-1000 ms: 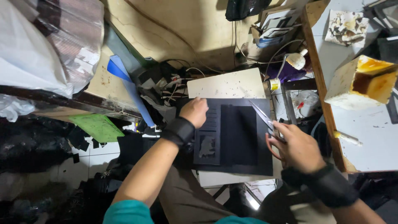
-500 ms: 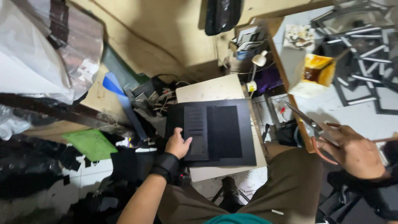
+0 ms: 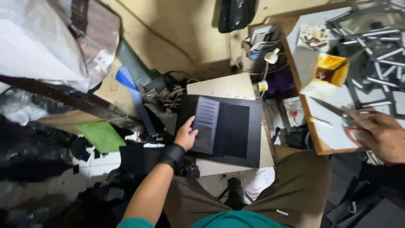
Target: The person sits at a cluttered workbench and cuts a black sheet with scissors, trims it to fit a panel, applies glue from a container, and presses a clear plastic window onto the black frame, smoothing it in place on their lap.
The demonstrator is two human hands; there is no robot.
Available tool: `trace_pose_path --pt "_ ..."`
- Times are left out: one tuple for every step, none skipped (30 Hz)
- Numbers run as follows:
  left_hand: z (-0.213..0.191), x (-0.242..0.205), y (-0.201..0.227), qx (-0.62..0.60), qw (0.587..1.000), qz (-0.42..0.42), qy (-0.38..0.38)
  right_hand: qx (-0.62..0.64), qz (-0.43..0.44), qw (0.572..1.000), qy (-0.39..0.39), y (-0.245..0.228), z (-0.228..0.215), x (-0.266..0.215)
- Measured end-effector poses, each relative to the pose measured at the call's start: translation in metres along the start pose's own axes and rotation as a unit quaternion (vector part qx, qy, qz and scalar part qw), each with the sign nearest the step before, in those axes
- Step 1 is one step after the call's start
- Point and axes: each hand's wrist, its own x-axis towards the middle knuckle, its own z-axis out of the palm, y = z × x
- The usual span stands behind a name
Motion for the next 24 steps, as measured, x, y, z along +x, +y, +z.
trace_pose_path --pt "-0.006 0.005 0.005 0.000 1.000 -0.006 0.004 0.003 -0.006 1.000 -0.003 0.000 0.003 0.001" --pt "-0.011 0.010 0.011 0.005 1.000 0.000 -0.030 0.007 -0.018 1.000 0.021 0.000 0.006 0.000" --pt "-0.016 0.016 0.016 0.010 0.998 0.006 -0.065 0.010 -0.029 0.999 0.045 0.001 0.008 0.000" --pt "-0.021 0.024 0.020 0.009 0.998 0.001 -0.064 0.012 -0.032 0.999 0.041 0.002 0.010 0.001" --pt "-0.025 0.033 0.023 0.039 0.994 0.068 -0.080 0.050 -0.012 0.998 0.024 0.003 0.012 0.003" --pt "-0.027 0.043 0.026 0.069 0.983 0.136 -0.099 0.087 0.011 0.996 0.008 0.003 0.015 0.001" --pt "-0.033 0.048 0.035 0.068 0.984 0.132 -0.101 0.088 0.011 0.996 0.004 0.004 0.016 0.000" --pt "-0.037 0.055 0.046 0.099 0.981 0.120 -0.113 0.039 0.019 0.999 -0.005 0.004 0.015 -0.003" --pt "-0.042 0.063 0.058 0.129 0.978 0.109 -0.125 -0.011 0.027 0.999 -0.014 0.005 0.014 -0.006" --pt "-0.039 0.070 0.058 0.128 0.977 0.111 -0.130 -0.013 0.032 0.999 -0.015 -0.003 0.008 0.000" --pt "-0.037 0.076 0.058 0.117 0.978 0.134 -0.113 0.017 0.006 1.000 -0.001 -0.011 0.002 0.005" --pt "-0.032 0.084 0.060 0.105 0.977 0.160 -0.097 0.044 -0.016 0.999 0.015 -0.018 -0.008 0.009" --pt "-0.028 0.077 0.058 0.102 0.975 0.165 -0.104 0.039 -0.008 0.999 0.014 -0.026 -0.012 0.016" --pt "-0.023 0.073 0.057 0.077 0.983 0.143 -0.081 0.039 0.045 0.998 -0.036 -0.032 -0.018 0.022" --pt "-0.017 0.070 0.057 0.051 0.990 0.120 -0.058 0.039 0.098 0.991 -0.085 -0.038 -0.024 0.028" --pt "-0.012 0.057 0.051 0.050 0.988 0.128 -0.067 0.035 0.109 0.990 -0.083 -0.043 -0.028 0.023" --pt "-0.007 0.044 0.045 0.036 0.994 0.088 -0.045 -0.022 0.060 0.998 -0.027 -0.049 -0.032 0.019" --pt "-0.006 0.030 0.035 0.024 0.998 0.045 -0.022 -0.077 0.007 0.997 0.027 -0.056 -0.032 0.017" --pt "-0.005 0.018 0.034 0.025 0.998 0.050 -0.029 -0.079 0.015 0.996 0.027 -0.064 -0.034 0.022" --pt "-0.006 0.003 0.031 0.020 1.000 0.019 -0.009 -0.074 -0.040 0.995 0.061 -0.075 -0.035 0.028" --pt "-0.008 -0.013 0.028 0.016 1.000 -0.012 0.010 -0.068 -0.096 0.989 0.095 -0.086 -0.036 0.034" --pt "-0.010 -0.022 0.029 0.017 1.000 -0.010 0.008 -0.069 -0.093 0.989 0.096 -0.087 -0.028 0.035" --pt "-0.013 -0.033 0.030 0.012 0.999 -0.032 0.026 -0.077 -0.091 0.991 0.066 -0.089 -0.020 0.036" --pt "-0.017 -0.044 0.031 0.006 0.998 -0.053 0.046 -0.085 -0.092 0.991 0.038 -0.091 -0.013 0.039"
